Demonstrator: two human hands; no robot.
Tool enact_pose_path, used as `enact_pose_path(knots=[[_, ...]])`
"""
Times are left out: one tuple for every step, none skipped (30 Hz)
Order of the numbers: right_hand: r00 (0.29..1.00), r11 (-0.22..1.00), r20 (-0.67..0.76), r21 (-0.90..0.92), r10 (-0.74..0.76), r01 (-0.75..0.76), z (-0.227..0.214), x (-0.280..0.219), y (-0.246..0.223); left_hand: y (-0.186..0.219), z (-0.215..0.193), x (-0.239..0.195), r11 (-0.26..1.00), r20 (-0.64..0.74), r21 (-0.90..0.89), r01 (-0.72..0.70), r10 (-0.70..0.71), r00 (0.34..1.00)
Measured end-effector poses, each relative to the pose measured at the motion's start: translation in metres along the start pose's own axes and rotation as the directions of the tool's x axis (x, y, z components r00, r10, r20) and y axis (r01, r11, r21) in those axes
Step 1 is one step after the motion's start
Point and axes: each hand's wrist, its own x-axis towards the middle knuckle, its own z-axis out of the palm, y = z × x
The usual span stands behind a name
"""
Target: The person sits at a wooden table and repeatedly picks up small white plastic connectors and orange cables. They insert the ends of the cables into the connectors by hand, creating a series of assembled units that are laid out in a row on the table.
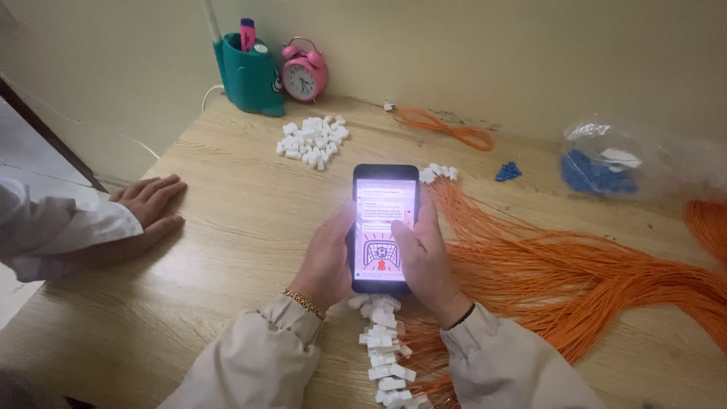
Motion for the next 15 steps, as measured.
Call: enact_pose_path(knots=[[1.000,1.000,0.002,0.000,0.000,0.000,-0.001,0.000,0.003,0.000,0.001,-0.001,1.000,-0.001,-0.001,-0.001,0.001,1.000],[1.000,1.000,0.012,0.025,-0.009,0.008,-0.002,0.001,0.005,0.001,0.001,-0.002,1.000,0.004,-0.011,-0.005,0.005,1.000],[1.000,0.999,0.022,0.050,-0.018,0.017,-0.003,0.001,0.007,0.001,0.002,-0.003,1.000,0.009,-0.020,-0.009,0.009,1.000],[1.000,0.999,0.023,0.050,-0.018,0.017,-0.003,0.002,0.008,0.001,0.002,-0.004,1.000,0.008,-0.021,-0.009,0.009,1.000],[1.000,0.998,0.021,0.062,-0.015,0.013,-0.004,0.002,0.007,0.002,0.002,-0.004,1.000,0.006,-0.018,-0.007,0.007,1.000],[1.000,0.997,0.019,0.074,-0.012,0.010,-0.004,0.002,0.007,0.002,0.002,-0.005,1.000,0.005,-0.016,-0.004,0.004,1.000],[1.000,0.997,0.021,0.073,-0.014,0.012,-0.004,0.002,0.005,0.001,0.001,-0.003,1.000,0.004,-0.017,-0.007,0.007,1.000],[0.999,0.997,0.027,0.081,-0.020,0.018,-0.004,0.001,0.003,0.000,0.000,-0.002,1.000,0.003,-0.011,-0.007,0.007,1.000],[0.999,0.996,0.034,0.090,-0.026,0.023,-0.003,0.000,0.001,-0.001,-0.001,-0.001,1.000,-0.001,-0.005,-0.006,0.006,1.000],[0.999,0.996,0.037,0.091,-0.026,0.023,-0.003,0.002,0.000,0.000,-0.001,-0.002,1.000,-0.004,-0.005,-0.008,0.008,1.000],[0.999,0.992,0.032,0.123,-0.022,0.018,-0.003,0.003,0.000,0.002,0.000,-0.003,1.000,-0.009,-0.003,-0.001,0.001,1.000],[0.999,0.988,0.028,0.154,-0.017,0.013,-0.003,0.004,-0.001,0.003,0.002,-0.004,1.000,-0.014,0.000,0.007,-0.007,1.000],[0.999,0.988,0.029,0.154,-0.026,0.021,-0.004,0.006,0.004,0.003,0.003,-0.005,1.000,-0.011,0.001,-0.002,0.002,1.000],[1.000,0.987,0.012,0.158,-0.027,0.025,-0.005,0.008,0.008,0.004,0.003,-0.005,1.000,-0.022,-0.030,0.008,-0.009,1.000],[1.000,0.986,-0.003,0.163,-0.028,0.029,-0.006,0.009,0.012,0.004,0.004,-0.006,0.998,-0.035,-0.063,0.017,-0.019,0.999]])
